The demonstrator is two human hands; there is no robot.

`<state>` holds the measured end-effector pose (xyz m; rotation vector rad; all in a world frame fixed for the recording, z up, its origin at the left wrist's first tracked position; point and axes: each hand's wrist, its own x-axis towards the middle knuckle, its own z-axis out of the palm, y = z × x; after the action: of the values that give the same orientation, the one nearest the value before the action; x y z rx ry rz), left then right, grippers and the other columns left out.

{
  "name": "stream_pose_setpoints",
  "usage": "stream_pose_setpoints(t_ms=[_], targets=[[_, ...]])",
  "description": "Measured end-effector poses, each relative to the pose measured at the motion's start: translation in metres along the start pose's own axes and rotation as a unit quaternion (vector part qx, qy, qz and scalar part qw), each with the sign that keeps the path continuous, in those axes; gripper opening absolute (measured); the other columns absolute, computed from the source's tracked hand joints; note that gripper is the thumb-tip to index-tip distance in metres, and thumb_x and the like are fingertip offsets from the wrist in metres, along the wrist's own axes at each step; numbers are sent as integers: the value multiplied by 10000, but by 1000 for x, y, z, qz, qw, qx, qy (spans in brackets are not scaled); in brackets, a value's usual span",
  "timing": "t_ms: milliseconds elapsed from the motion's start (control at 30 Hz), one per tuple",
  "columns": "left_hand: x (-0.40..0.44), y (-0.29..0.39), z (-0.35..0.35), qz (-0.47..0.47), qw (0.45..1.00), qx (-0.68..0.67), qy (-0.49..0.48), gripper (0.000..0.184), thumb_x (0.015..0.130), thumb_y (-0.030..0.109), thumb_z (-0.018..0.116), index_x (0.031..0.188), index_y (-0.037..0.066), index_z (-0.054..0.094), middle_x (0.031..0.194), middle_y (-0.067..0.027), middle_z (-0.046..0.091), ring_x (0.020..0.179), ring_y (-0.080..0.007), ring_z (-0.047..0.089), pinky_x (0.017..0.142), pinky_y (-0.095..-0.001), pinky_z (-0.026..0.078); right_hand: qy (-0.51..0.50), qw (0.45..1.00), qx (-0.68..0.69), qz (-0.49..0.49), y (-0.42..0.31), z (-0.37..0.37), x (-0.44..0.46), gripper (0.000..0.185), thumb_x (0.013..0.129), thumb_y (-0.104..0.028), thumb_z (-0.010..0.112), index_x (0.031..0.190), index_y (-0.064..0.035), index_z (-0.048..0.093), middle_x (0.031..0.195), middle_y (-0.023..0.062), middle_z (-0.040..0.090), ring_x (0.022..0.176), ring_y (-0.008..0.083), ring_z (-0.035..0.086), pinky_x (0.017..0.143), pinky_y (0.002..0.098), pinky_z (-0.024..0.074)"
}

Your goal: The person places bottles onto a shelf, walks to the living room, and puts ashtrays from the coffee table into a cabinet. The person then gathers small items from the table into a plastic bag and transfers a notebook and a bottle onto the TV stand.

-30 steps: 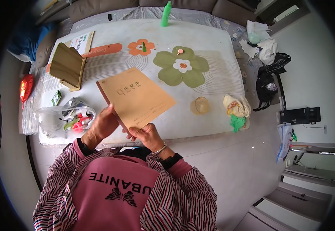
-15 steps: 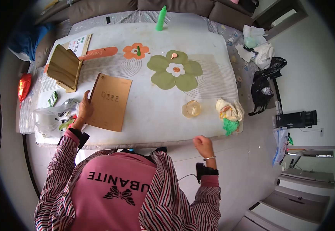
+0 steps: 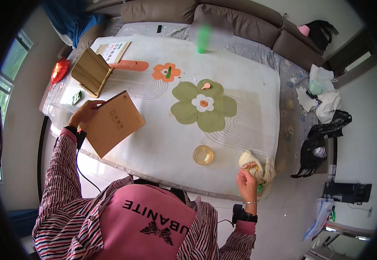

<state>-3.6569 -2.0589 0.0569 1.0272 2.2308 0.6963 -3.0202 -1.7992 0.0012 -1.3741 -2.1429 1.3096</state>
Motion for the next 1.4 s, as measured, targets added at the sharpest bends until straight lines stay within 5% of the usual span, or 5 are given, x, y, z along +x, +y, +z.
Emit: stream_pose_setpoints(t_ms=[200, 433, 600, 1133, 1400], targets=[[46, 10, 14, -13, 941, 285, 183, 376, 699, 69, 653, 1073, 58, 613, 1032, -195, 588, 1014, -356, 539, 897, -396, 425, 82, 979, -122, -138, -52, -28, 123, 309, 804, -161, 628, 1061, 2, 571, 891, 140, 663, 705, 237, 635, 650, 332, 511], [144, 112, 111, 138, 970, 127, 153, 209, 751, 113, 643, 952, 55, 638, 985, -136, 584, 949, -317, 555, 813, -396, 450, 96, 963, -244, -54, -15, 23, 227, 449, 786, -155, 611, 1198, -21, 492, 1145, 193, 566, 1018, 327, 561, 867, 391, 453], [197, 158, 231, 191, 973, 22, 131, 307, 771, 135, 621, 1052, 13, 588, 1127, -162, 565, 1033, -331, 546, 872, -384, 441, 119, 927, -339, -106, 11, 77, 247, 590, 803, -200, 591, 1306, 1, 357, 1399, 242, 268, 1300, 413, 227, 1075, 463, 220], [239, 227, 306, 385, 883, 261, 64, 593, 618, 107, 702, 1184, 94, 524, 1197, -115, 486, 1101, -343, 435, 930, -389, 383, 156, 918, -339, -133, -7, 80, 247, 593, 848, -300, 530, 1313, 15, 337, 1393, 230, 280, 1304, 404, 229, 1068, 508, 190], [198, 183, 278, 228, 968, -72, 81, 259, 753, 59, 620, 1002, 15, 565, 940, -129, 582, 876, -292, 544, 754, -338, 460, 169, 909, -349, -154, 1, 83, 252, 567, 853, -297, 527, 1305, 1, 357, 1386, 222, 300, 1295, 403, 249, 1053, 510, 213]])
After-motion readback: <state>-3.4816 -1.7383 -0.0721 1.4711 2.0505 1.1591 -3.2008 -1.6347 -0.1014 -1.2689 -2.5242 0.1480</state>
